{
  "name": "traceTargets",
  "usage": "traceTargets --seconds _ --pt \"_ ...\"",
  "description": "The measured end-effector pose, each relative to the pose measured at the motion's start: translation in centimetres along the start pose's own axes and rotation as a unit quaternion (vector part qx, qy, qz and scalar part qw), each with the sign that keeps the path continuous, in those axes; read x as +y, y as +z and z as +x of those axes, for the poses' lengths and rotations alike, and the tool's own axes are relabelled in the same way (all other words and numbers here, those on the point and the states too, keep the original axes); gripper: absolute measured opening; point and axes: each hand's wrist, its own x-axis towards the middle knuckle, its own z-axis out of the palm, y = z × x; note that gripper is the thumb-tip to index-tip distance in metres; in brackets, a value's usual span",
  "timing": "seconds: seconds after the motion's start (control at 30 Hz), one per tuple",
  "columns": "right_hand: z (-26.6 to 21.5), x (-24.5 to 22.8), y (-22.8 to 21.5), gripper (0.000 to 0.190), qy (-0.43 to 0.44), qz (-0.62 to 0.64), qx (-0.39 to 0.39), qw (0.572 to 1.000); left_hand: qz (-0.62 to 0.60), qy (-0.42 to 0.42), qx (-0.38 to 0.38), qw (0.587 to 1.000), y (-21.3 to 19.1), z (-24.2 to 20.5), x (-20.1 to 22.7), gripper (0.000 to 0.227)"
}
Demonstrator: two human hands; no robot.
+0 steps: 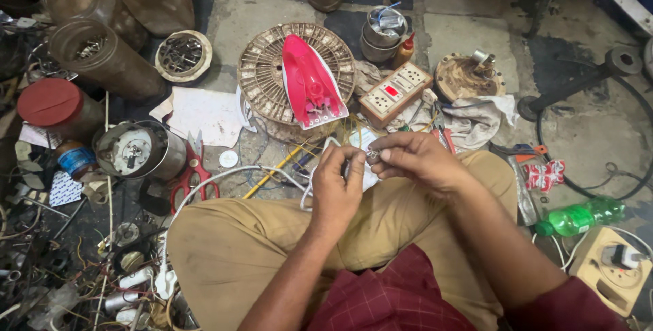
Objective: The person repairs an iron by disassembling the housing, checking internal connections with a screwdriver, and manipulating a power cord.
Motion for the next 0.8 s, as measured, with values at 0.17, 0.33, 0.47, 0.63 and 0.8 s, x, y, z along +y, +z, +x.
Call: traceTargets --seconds 0.17,0.33,0.47,0.63,0.8 --pt "-0.5 1.3 0.5 0.031 -0.015 0.005 0.054 0.998 -0.038 -0.041 0.021 0.998 0.4 -0.1 0.2 0.011" --pt "-0.5 1.4 0.4 0.026 -0.04 -0.035 0.031 0.998 -0.022 -0.042 0.034 0.998 0.4 -0.1 0.4 0.011" --pt "-0.5 1.4 0.3 0.024 -0.021 -0.013 0.034 0.999 -0.006 -0.044 0.053 0.998 0.8 -0.4 0.6 0.011" --pt "-0.5 1.3 0.0 0.021 0.002 0.044 0.032 0.999 0.004 -0.011 0.02 1.0 0.4 -0.6 0.8 0.008" --pt "-0.4 0.7 -0.4 0.019 0.022 -0.041 0.04 0.998 0.001 0.0 -0.008 1.0 0.2 -0.7 1.2 0.007"
